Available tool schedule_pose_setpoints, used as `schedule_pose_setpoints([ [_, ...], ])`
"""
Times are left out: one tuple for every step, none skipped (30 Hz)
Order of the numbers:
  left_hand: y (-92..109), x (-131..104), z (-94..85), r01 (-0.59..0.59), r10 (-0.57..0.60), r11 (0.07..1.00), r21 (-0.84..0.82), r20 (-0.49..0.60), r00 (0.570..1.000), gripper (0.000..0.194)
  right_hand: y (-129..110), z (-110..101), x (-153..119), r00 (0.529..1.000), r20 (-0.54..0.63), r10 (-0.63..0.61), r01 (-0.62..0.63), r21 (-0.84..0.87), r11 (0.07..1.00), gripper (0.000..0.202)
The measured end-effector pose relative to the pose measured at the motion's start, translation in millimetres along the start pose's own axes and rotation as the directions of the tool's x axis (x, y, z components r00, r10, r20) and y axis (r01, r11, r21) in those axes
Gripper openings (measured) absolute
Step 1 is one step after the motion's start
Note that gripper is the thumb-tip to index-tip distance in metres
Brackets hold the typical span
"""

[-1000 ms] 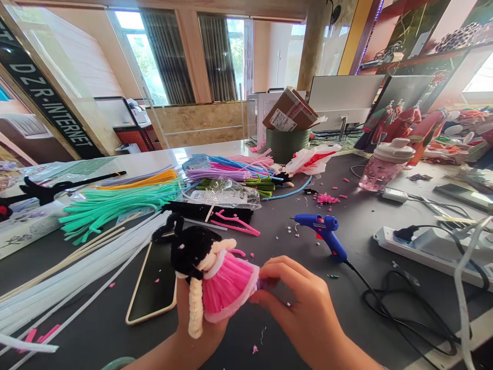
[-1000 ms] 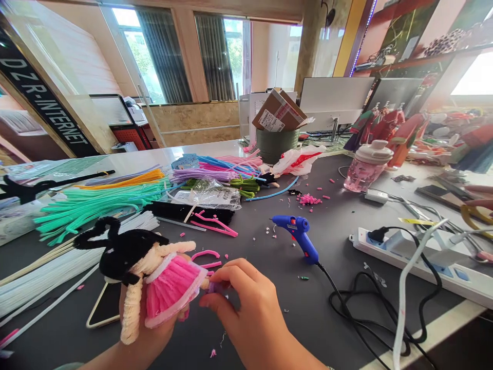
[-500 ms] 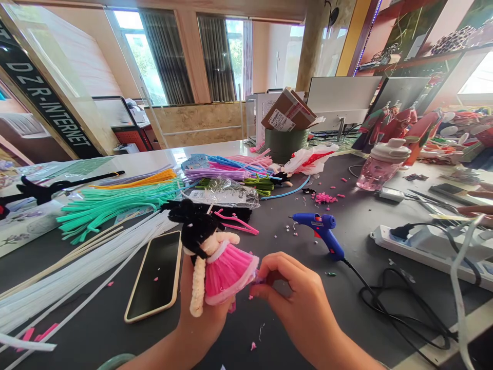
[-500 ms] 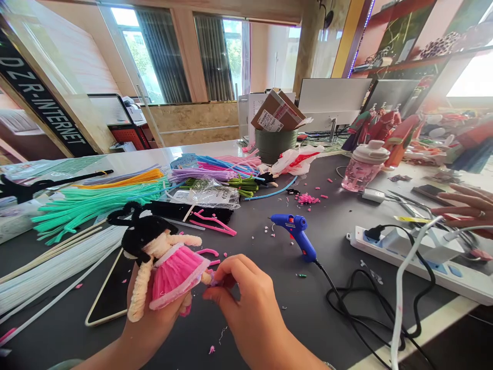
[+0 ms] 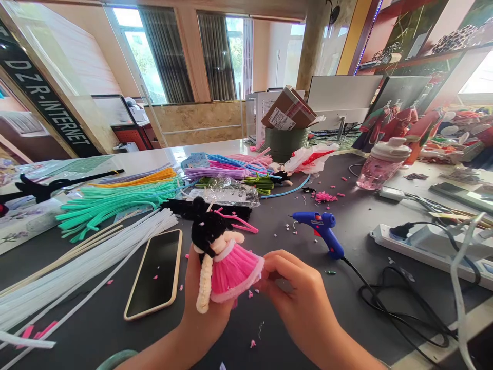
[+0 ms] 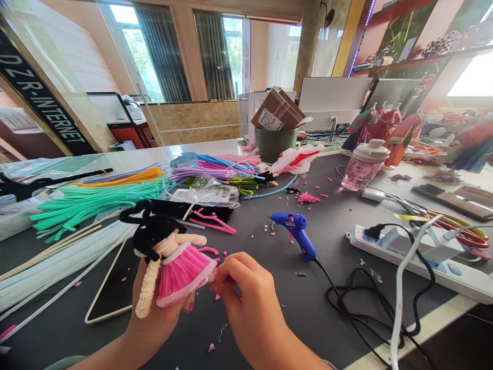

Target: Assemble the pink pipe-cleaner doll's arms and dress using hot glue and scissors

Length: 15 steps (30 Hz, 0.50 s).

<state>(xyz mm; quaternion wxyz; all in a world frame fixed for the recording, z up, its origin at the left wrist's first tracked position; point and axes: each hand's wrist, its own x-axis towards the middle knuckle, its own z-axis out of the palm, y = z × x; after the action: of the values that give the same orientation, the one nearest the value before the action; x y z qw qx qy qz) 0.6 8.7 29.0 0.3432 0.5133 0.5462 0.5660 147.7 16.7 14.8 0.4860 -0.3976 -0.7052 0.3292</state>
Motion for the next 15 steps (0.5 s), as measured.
schedule_pose_setpoints([
  [1.0,0.7,0.6,0.001,-0.001,1.0,0.0,0.014,1.0,0.047,-0.1,-0.1,0.0,1.0,-0.008,-0.003,0.003,-0.002,1.0,0.021],
  [1.9,1.3,1.2,0.013,-0.013,1.0,-0.005,0.027,1.0,0.046,-0.4,-0.2,0.3,1.0,-0.016,-0.002,0.002,0.003,1.0,0.022],
  [2.7,2.0,1.8,0.035,-0.034,0.999,-0.012,0.04,0.999,0.045,-1.1,-0.3,0.8,1.0,-0.023,0.014,-0.014,0.022,1.0,0.022],
  [3.5,2.6,2.4,0.061,-0.06,0.998,-0.02,0.053,0.997,0.044,-2.1,-0.4,1.6,0.999,-0.026,0.043,-0.041,0.052,0.998,0.02],
  [4.2,3.1,3.0,0.089,-0.086,0.996,-0.032,0.069,0.994,0.043,-3.3,-0.7,2.5,0.997,-0.028,0.077,-0.075,0.083,0.994,0.017],
  [4.9,3.6,3.6,0.114,-0.109,0.992,-0.051,0.085,0.99,0.044,-4.7,-1.0,3.4,0.992,-0.026,0.12,-0.116,0.115,0.987,0.013],
  [5.7,3.9,4.1,0.137,-0.128,0.987,-0.079,0.104,0.986,0.044,-6.0,-1.3,4.3,0.985,-0.02,0.169,-0.164,0.148,0.975,0.009],
  [6.8,4.2,4.7,0.155,-0.141,0.981,-0.117,0.126,0.982,0.045,-7.2,-1.8,5.1,0.975,-0.006,0.22,-0.215,0.186,0.959,0.007],
  [8.0,4.4,5.3,0.168,-0.144,0.972,-0.162,0.15,0.978,0.046,-8.1,-2.3,5.8,0.963,0.021,0.267,-0.265,0.235,0.935,0.008],
  [9.4,4.6,5.9,0.177,-0.142,0.962,-0.207,0.174,0.974,0.046,-8.8,-2.7,6.3,0.951,0.057,0.304,-0.308,0.291,0.906,0.01],
  [10.9,4.9,6.4,0.189,-0.142,0.951,-0.246,0.194,0.971,0.045,-9.1,-3.1,6.8,0.938,0.098,0.334,-0.347,0.348,0.871,0.013],
  [12.2,5.4,7.0,0.199,-0.144,0.941,-0.273,0.207,0.968,0.044,-9.2,-3.5,7.1,0.928,0.133,0.348,-0.372,0.395,0.84,0.015],
  [13.1,5.9,7.4,0.209,-0.149,0.935,-0.287,0.219,0.964,0.044,-9.2,-3.7,7.5,0.925,0.154,0.348,-0.38,0.425,0.821,0.016],
  [13.6,6.6,7.7,0.224,-0.165,0.931,-0.287,0.217,0.962,0.045,-9.3,-3.9,8.0,0.925,0.163,0.344,-0.38,0.44,0.814,0.017],
  [13.5,7.1,7.9,0.241,-0.187,0.93,-0.277,0.206,0.96,0.046,-9.7,-4.1,8.6,0.926,0.161,0.34,-0.376,0.444,0.813,0.017],
])
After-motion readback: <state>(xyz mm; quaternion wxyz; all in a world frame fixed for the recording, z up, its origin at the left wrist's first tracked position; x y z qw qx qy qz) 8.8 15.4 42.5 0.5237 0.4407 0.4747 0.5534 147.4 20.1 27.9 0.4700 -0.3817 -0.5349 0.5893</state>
